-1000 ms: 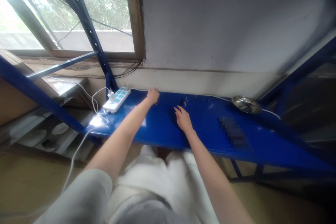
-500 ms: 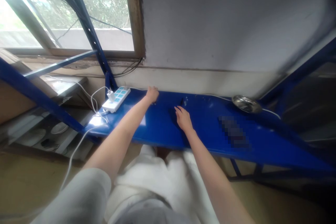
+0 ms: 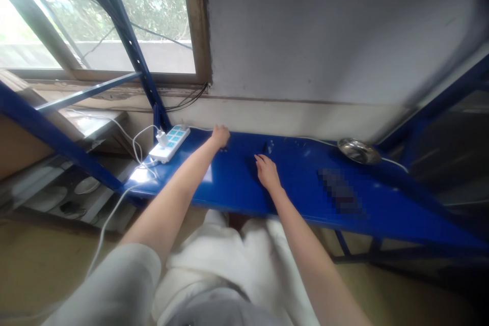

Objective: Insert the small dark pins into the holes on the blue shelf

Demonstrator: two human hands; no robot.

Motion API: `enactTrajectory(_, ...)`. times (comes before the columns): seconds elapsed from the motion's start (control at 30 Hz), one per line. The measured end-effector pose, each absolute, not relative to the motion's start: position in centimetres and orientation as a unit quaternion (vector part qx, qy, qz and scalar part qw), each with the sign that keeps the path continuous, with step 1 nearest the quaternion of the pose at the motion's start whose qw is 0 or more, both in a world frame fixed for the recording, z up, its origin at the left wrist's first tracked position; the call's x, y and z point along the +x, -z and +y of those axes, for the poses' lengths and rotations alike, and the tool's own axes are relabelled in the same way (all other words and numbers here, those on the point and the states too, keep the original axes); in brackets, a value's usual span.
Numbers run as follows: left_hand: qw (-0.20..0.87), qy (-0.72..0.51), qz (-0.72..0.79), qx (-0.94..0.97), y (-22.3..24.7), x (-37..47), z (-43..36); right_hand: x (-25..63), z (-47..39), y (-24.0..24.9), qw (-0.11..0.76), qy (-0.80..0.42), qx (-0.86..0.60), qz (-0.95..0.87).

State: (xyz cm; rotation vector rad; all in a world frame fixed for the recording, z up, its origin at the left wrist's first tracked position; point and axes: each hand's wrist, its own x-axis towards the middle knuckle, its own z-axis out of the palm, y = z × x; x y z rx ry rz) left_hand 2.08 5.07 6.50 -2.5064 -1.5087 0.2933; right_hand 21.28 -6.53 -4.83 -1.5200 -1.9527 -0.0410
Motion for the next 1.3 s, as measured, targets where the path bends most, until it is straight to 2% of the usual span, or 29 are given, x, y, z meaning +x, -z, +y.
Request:
enactTrajectory(0.73, 0.072, -0.094, -0.514, -0.850, -6.7, 2.1, 4.8, 21.4, -6.5, 4.8, 0.356, 0.039, -0.602, -0.714)
enactTrajectory(0.93, 0.060, -0.018, -0.441, -0.895, -6.8, 3.8, 4.2, 21.5, -6.6, 4.7, 0.388, 0.077, -0.628, -0.670)
enactTrajectory(1.1, 0.037, 0.044, -0.332, -0.942, -5.2, 6.9, 2.4, 21.6, -6.6, 4.6, 0.384, 0.104, -0.640, -0.658)
enactTrajectory(1.3, -0.006, 0.015, -0.391, -0.920, -2.1, 9.8, 1.2, 21.7, -6.7, 4.5, 0.388, 0.090, -0.643, -0.654)
